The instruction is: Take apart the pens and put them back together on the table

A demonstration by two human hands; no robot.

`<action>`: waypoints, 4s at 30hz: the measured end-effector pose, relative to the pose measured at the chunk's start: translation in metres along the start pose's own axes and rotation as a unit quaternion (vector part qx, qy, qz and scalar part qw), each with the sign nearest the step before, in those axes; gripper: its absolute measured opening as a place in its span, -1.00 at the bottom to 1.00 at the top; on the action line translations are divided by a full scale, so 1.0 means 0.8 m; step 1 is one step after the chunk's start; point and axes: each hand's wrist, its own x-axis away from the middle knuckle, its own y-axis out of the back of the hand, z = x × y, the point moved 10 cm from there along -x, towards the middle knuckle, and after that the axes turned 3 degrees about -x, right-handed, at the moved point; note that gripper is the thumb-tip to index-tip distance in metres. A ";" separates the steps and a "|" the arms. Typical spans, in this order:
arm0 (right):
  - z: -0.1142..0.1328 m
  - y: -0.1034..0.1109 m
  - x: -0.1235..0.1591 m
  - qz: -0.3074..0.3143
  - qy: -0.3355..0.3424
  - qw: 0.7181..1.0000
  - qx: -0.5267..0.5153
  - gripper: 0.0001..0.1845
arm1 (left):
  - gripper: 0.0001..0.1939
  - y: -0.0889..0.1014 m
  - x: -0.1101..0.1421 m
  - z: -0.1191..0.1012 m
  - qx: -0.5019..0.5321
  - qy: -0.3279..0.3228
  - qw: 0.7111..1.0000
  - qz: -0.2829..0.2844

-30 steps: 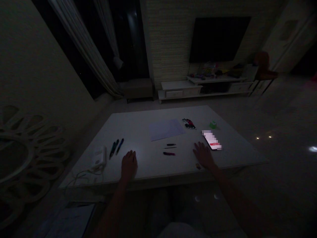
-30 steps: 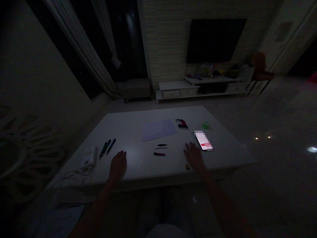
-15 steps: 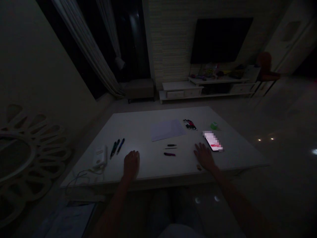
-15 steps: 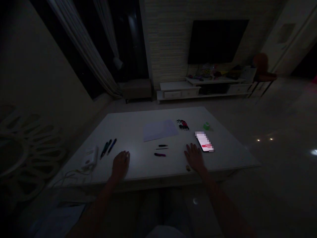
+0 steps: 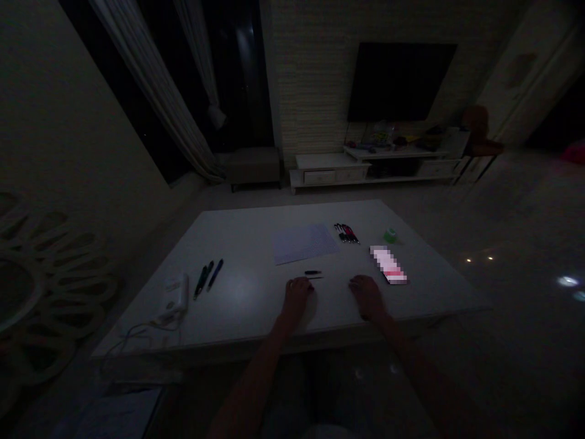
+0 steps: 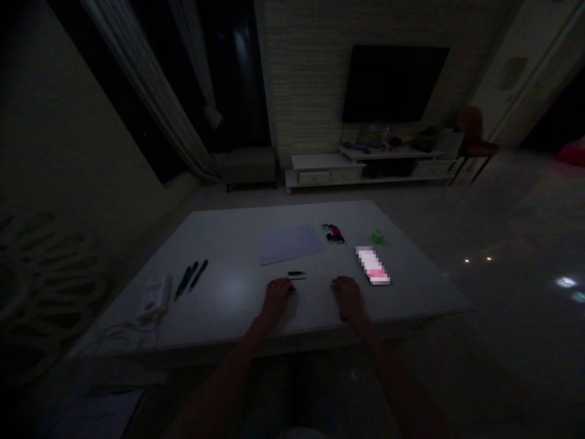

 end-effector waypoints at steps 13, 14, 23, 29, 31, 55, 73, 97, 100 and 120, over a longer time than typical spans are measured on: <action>0.123 -0.089 -0.064 0.068 0.027 0.997 -0.027 -0.91 | -0.82 0.032 0.017 0.057 -0.001 0.109 0.991 -0.074; 0.122 -0.091 -0.064 0.075 0.030 0.997 -0.019 -0.92 | -0.82 0.031 0.016 0.056 -0.008 0.108 0.992 -0.068; 0.144 -0.062 -0.052 0.122 0.069 0.990 -0.016 -0.86 | -0.85 0.026 0.013 0.045 -0.044 0.071 0.996 -0.037; 0.180 -0.065 -0.051 0.140 0.115 0.983 -0.040 -0.88 | -0.88 0.011 0.016 0.025 -0.088 -0.001 0.996 -0.002; 0.190 -0.073 -0.052 0.156 0.117 0.977 -0.081 -0.88 | -0.88 0.007 0.016 0.025 -0.098 -0.006 0.995 0.008; 0.150 -0.100 -0.051 0.174 -0.079 0.892 -0.409 -0.77 | -0.77 -0.002 0.018 0.022 -0.102 -0.013 0.994 0.043; 0.122 -0.086 -0.080 0.090 0.059 0.989 -0.099 -0.87 | -0.78 0.012 0.013 0.041 -0.153 0.080 0.984 0.040; 0.143 -0.067 -0.076 0.160 0.027 0.945 -0.284 -0.81 | -0.77 0.006 0.016 0.034 -0.159 0.033 0.986 0.020; 0.135 -0.065 -0.079 0.141 0.033 0.952 -0.269 -0.83 | -0.75 0.003 0.015 0.036 -0.158 0.038 0.986 0.030; 0.129 -0.090 -0.080 0.137 0.013 0.959 -0.247 -0.67 | -0.77 0.002 0.015 0.036 -0.139 0.046 0.988 0.046</action>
